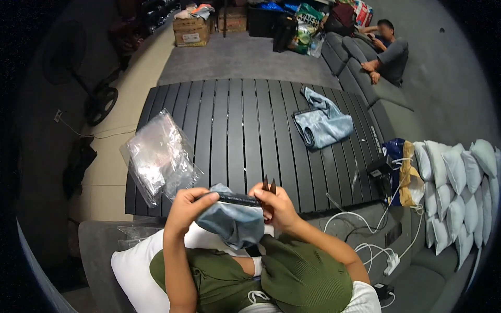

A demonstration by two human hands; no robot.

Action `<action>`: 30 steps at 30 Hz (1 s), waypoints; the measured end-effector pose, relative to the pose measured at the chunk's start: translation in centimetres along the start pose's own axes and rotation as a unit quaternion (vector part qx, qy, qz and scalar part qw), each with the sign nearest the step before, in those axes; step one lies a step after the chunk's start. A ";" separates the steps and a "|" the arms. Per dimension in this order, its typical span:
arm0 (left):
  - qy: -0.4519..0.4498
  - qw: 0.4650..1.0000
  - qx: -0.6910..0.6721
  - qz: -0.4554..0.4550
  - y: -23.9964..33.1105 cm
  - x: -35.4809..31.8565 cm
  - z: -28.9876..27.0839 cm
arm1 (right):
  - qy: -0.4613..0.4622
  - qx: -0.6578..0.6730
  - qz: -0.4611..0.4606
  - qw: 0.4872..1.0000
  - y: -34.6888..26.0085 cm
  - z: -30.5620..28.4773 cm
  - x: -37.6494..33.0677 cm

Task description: Trimming loose threads and excess material from textile products using thread snips.

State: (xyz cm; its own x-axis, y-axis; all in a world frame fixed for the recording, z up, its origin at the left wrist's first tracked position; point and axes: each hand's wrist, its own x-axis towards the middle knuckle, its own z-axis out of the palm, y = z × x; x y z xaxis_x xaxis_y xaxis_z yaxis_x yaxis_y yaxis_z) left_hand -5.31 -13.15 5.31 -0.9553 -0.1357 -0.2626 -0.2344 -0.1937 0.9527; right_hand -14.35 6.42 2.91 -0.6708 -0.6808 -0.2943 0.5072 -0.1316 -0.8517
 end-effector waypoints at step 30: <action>0.052 0.888 -0.449 0.083 0.7 -0.2 1.1 | -0.052 -0.185 -0.073 0.979 -8.4 -2.8 5.4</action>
State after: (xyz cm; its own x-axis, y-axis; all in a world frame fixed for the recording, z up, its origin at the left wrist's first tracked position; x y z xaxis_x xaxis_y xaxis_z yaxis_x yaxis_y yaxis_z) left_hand -5.51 -12.25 6.22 -0.9308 -0.3147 -0.1860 0.1912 -0.8527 0.4861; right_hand -23.72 5.90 7.27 -0.6531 -0.7463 -0.1285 0.1666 0.0239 -0.9857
